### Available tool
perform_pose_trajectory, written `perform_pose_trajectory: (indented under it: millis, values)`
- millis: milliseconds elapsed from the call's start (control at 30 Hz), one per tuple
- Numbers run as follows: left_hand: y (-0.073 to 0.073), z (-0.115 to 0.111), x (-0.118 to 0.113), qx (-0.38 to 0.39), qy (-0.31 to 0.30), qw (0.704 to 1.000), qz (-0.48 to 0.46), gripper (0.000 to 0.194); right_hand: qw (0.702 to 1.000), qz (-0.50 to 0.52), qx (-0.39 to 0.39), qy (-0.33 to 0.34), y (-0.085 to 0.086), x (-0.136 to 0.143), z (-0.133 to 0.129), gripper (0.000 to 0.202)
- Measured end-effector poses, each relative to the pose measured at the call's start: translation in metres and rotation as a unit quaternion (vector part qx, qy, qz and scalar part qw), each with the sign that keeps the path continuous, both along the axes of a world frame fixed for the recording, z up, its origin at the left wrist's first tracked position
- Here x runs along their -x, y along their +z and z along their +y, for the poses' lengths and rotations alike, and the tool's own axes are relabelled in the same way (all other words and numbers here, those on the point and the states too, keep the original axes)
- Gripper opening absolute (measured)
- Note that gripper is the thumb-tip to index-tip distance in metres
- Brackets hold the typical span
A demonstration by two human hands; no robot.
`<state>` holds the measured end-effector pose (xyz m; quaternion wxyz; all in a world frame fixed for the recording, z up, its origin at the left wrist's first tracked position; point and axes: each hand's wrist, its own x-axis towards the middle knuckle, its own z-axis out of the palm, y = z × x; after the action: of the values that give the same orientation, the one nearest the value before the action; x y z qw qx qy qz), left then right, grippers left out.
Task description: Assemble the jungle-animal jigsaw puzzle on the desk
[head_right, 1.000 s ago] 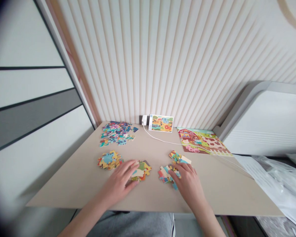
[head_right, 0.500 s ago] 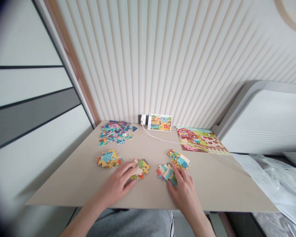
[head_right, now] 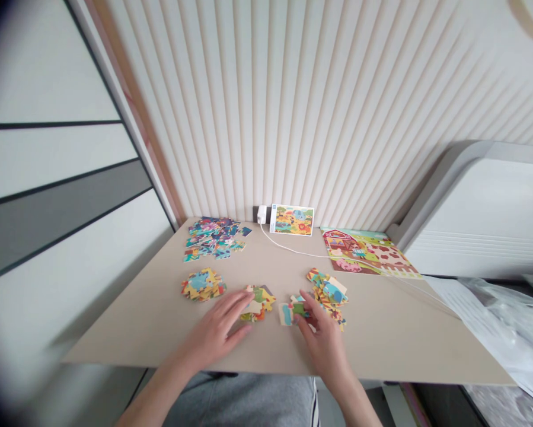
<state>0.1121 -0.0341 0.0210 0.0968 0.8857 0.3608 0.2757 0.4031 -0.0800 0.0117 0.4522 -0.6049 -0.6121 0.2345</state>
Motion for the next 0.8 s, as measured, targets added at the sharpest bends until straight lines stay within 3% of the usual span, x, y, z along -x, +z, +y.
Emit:
perform_pose_trajectory:
  millis: [133, 300, 433, 600, 800]
  values:
    - [0.004, -0.002, 0.000, -0.005, -0.016, 1.000, 0.005, 0.062, 0.998, -0.023, 0.027, 0.057, 0.007, 0.029, 0.011, 0.052]
    - [0.005, -0.001, -0.002, 0.004, 0.018, 1.000, 0.002, 0.063, 0.987, -0.100, -0.037, 0.123, 0.019, 0.066, 0.035, 0.043]
    - [0.005, -0.001, -0.003, 0.017, 0.036, 0.999, 0.007, 0.051, 0.968, -0.223, -0.087, 0.071, 0.026, 0.075, 0.039, 0.044]
    - [0.008, -0.001, -0.002, 0.018, 0.034, 0.999, 0.022, 0.037, 0.950, -0.295, -0.098, 0.018, 0.026, 0.038, 0.025, 0.030]
    - [0.005, -0.001, -0.001, 0.002, 0.033, 0.999, 0.029, 0.032, 0.921, -0.378, -0.073, -0.049, -0.002, -0.028, 0.006, 0.036]
